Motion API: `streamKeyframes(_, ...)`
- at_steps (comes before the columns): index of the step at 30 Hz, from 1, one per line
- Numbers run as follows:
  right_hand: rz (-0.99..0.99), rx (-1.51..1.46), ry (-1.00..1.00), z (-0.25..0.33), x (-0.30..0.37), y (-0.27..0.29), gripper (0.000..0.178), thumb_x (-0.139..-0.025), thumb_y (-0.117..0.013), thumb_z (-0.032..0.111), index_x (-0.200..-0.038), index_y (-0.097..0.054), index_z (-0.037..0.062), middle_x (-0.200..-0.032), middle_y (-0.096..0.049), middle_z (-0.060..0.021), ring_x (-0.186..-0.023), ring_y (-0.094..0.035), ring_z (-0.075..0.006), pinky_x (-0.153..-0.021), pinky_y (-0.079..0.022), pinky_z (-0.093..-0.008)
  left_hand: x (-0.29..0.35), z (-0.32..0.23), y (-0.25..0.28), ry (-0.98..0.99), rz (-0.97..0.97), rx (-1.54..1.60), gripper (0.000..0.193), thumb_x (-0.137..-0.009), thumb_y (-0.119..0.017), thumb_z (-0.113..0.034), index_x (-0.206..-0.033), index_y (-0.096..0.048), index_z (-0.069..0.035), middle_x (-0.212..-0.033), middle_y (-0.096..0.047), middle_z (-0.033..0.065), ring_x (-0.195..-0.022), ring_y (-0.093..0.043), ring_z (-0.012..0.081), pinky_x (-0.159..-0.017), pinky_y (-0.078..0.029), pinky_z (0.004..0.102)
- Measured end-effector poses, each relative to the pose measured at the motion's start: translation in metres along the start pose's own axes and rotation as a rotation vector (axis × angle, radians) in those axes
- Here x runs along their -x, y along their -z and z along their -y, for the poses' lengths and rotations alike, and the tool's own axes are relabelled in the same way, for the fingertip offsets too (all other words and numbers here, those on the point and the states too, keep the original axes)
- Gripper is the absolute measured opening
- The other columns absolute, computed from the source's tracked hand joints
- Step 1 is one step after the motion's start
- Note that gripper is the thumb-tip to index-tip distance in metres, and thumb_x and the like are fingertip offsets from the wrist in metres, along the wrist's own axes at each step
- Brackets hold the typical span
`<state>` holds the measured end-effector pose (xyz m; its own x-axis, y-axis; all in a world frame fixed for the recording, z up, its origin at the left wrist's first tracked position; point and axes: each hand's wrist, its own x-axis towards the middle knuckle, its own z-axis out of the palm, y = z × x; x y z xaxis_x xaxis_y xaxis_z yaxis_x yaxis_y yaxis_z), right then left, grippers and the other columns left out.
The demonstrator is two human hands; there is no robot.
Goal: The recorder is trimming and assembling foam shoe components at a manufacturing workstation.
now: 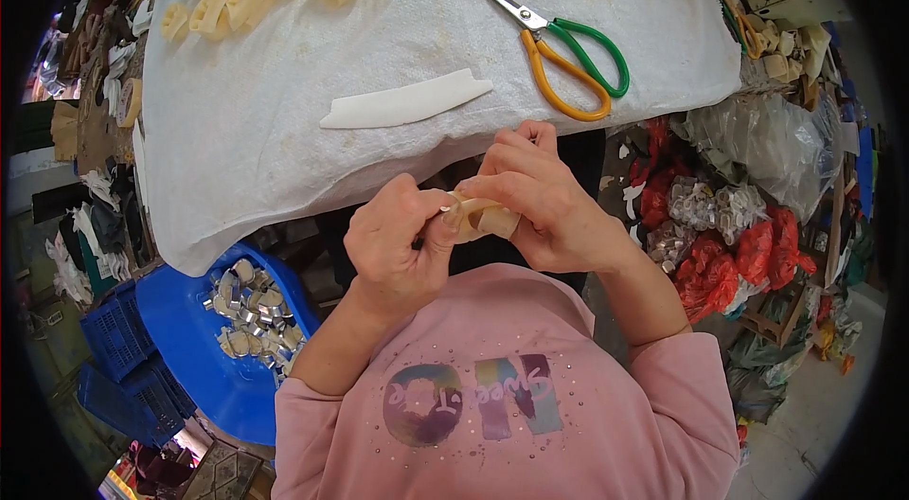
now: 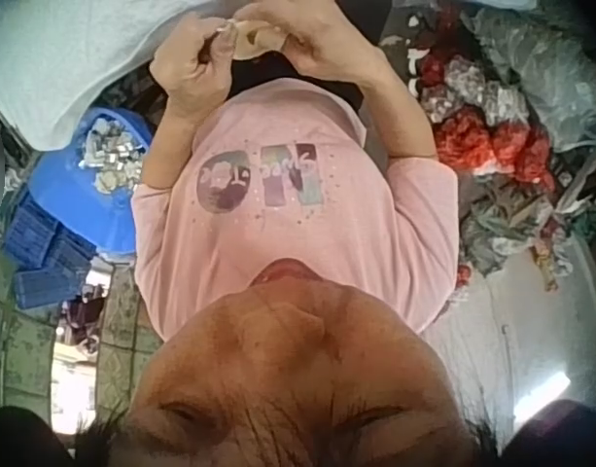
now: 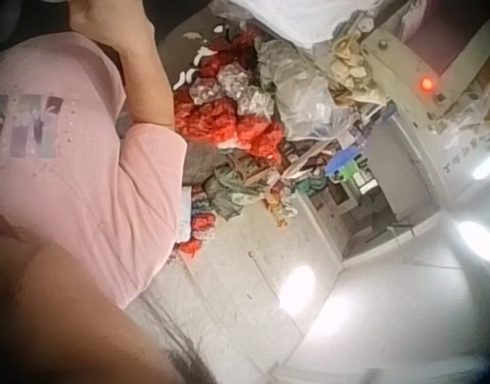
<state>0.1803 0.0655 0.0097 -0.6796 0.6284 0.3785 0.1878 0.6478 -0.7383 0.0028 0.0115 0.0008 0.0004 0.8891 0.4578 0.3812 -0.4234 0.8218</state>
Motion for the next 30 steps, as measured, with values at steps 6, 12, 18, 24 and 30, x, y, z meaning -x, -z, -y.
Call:
streamKeyframes(6,0.129,0.010,-0.055,0.002,-0.003,0.003,0.039,-0.057,-0.055,-0.007,-0.093,-0.059,0.0080,-0.076,-0.046,-0.0055,-0.078,-0.046,-0.0238,-0.074,-0.027,-0.0375,-0.011,0.003,-0.002,-0.170,0.009,-0.136,0.018,-0.087,-0.060,-0.008,-0.071,-0.054,-0.001,-0.054,-0.043,0.0056,-0.044,-0.035,0.0140,-0.042,-0.026,0.0260)
streamKeyframes(12,0.029,-0.026,0.019,-0.003,-0.012,0.011,0.034,-0.062,-0.061,0.000,-0.095,-0.059,0.0098,-0.077,-0.048,-0.0050,-0.079,-0.046,-0.0237,-0.073,-0.027,-0.0367,-0.018,-0.004,0.002,0.000,0.054,0.188,0.014,-0.083,-0.064,-0.009,-0.075,-0.057,0.001,-0.058,-0.045,0.0029,-0.053,-0.041,0.0131,-0.050,-0.034,0.0270)
streamKeyframes(18,-0.025,0.161,0.084,0.001,-0.012,0.015,0.030,-0.070,-0.070,0.010,-0.099,-0.061,0.0156,-0.084,-0.053,-0.0009,-0.082,-0.047,-0.0211,-0.077,-0.029,-0.0410,-0.008,-0.001,0.002,-0.136,-0.089,-0.083,0.022,-0.069,-0.077,-0.003,-0.085,-0.062,-0.003,-0.072,-0.055,0.0079,-0.065,-0.051,0.0222,-0.061,-0.042,0.0311)
streamKeyframes(24,-0.045,0.303,0.147,0.014,-0.014,0.015,0.037,-0.065,-0.071,0.010,-0.100,-0.060,0.0159,-0.085,-0.053,-0.0006,-0.084,-0.047,-0.0211,-0.079,-0.029,-0.0423,-0.014,-0.011,0.008,-0.198,-0.100,-0.134,0.024,-0.064,-0.078,0.001,-0.081,-0.063,-0.007,-0.070,-0.053,0.0034,-0.068,-0.049,0.0214,-0.062,-0.041,0.0305)
streamKeyframes(30,-0.055,0.408,0.203,0.009,-0.016,0.015,0.038,-0.068,-0.072,0.015,-0.104,-0.062,0.0185,-0.086,-0.051,-0.0016,-0.086,-0.047,-0.0204,-0.080,-0.030,-0.0428,-0.015,-0.005,0.008,-0.239,-0.130,-0.131,0.026,-0.062,-0.078,0.002,-0.079,-0.062,-0.008,-0.071,-0.050,0.0034,-0.069,-0.047,0.0208,-0.060,-0.039,0.0305)
